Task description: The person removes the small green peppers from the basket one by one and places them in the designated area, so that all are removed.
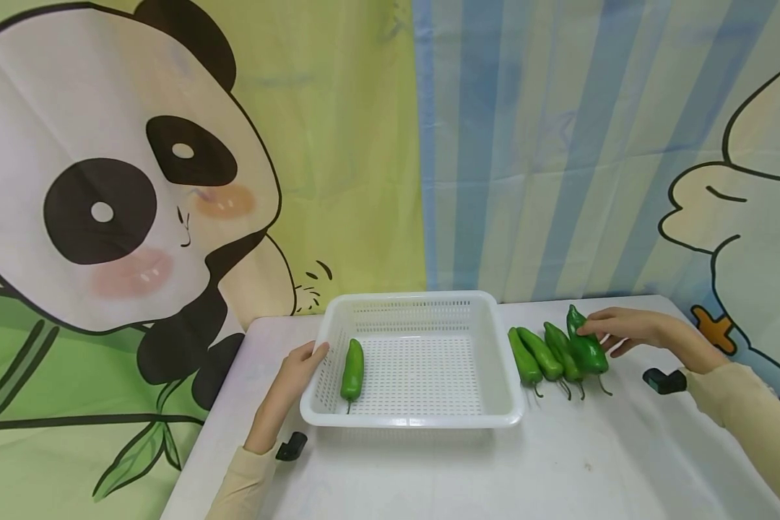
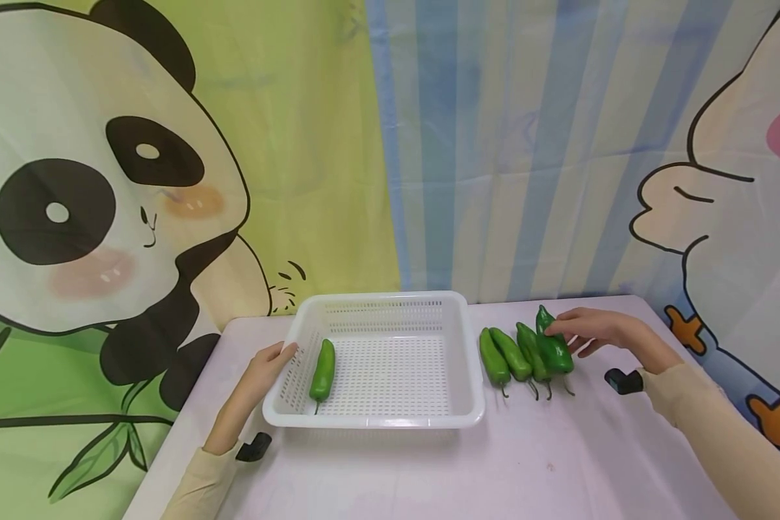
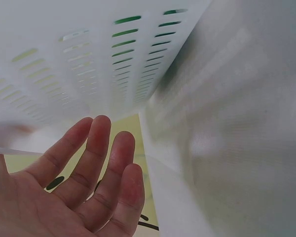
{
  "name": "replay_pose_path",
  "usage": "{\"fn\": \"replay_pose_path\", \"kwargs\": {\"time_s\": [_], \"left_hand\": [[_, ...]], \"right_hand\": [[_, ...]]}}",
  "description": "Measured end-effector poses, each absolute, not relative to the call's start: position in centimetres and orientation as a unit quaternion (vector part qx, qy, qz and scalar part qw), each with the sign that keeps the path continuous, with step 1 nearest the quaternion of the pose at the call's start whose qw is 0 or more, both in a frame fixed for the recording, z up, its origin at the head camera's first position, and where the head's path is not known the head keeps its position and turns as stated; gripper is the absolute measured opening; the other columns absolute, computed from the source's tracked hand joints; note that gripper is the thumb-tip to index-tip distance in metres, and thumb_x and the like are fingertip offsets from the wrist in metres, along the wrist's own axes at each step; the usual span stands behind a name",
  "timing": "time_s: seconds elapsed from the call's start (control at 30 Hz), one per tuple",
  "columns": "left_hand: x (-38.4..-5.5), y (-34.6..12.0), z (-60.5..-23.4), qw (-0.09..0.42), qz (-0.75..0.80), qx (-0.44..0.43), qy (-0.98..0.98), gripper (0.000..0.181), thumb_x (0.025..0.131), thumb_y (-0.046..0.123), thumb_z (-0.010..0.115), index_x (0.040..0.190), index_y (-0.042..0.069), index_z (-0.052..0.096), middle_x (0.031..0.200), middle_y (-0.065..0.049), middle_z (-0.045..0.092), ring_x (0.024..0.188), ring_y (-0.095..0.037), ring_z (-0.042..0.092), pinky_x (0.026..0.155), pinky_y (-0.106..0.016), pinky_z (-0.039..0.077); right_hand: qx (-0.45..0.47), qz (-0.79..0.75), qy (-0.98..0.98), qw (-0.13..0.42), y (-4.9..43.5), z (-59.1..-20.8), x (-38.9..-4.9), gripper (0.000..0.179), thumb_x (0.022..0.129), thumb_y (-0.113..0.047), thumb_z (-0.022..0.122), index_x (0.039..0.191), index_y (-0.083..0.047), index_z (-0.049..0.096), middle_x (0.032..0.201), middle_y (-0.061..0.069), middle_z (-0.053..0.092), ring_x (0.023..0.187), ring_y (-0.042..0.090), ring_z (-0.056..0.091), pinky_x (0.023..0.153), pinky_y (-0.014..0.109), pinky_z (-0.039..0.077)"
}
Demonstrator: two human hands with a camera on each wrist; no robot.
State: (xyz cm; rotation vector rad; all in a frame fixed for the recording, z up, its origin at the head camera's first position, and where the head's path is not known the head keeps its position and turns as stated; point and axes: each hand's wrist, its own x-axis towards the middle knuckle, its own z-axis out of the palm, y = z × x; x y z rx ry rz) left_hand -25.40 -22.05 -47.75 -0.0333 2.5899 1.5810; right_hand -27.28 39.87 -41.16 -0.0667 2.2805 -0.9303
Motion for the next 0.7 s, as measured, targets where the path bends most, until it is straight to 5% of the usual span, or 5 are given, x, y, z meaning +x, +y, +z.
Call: {"fn": "replay_pose_path", "kwargs": {"time_s": [0.3, 0.5, 0.7], "left_hand": [[-25.4, -22.2, -48.0, 0.056, 0.526, -0.008, 0.848, 0.055, 0.103, 0.051, 0.049, 0.142, 0.012, 0.055, 0.113, -0.018, 0.073, 0.081, -0.025, 0.076, 0.063, -0.037, 0.064], [-25.3, -22.2, -47.9, 0.056, 0.527, -0.011, 0.848, 0.056, 0.102, 0.053, 0.05, 0.141, 0.014, 0.055, 0.114, -0.018, 0.072, 0.082, -0.025, 0.076, 0.063, -0.036, 0.064], [-25.2, -22.1, -47.7, 0.057, 0.527, -0.012, 0.848, 0.055, 0.103, 0.052, 0.049, 0.142, 0.014, 0.055, 0.116, -0.018, 0.072, 0.084, -0.025, 0.076, 0.064, -0.036, 0.064]], "right_hand": [[-0.026, -0.293, 0.897, 0.33, 40.3, -41.2, -28.0, 0.083, 0.102, -0.044, 0.051, 0.148, 0.019, 0.024, 0.13, 0.032, 0.054, 0.109, 0.032, 0.065, 0.087, 0.046, 0.06], [-0.017, -0.238, 0.918, 0.317, 39.7, -42.0, -28.4, 0.056, 0.1, -0.041, 0.056, 0.125, 0.008, 0.055, 0.11, 0.019, 0.064, 0.094, 0.026, 0.066, 0.078, 0.045, 0.06], [-0.011, -0.219, 0.924, 0.315, 39.4, -42.6, -28.4, 0.058, 0.099, -0.037, 0.057, 0.126, 0.013, 0.052, 0.104, 0.017, 0.065, 0.091, 0.026, 0.066, 0.076, 0.045, 0.06]]}}
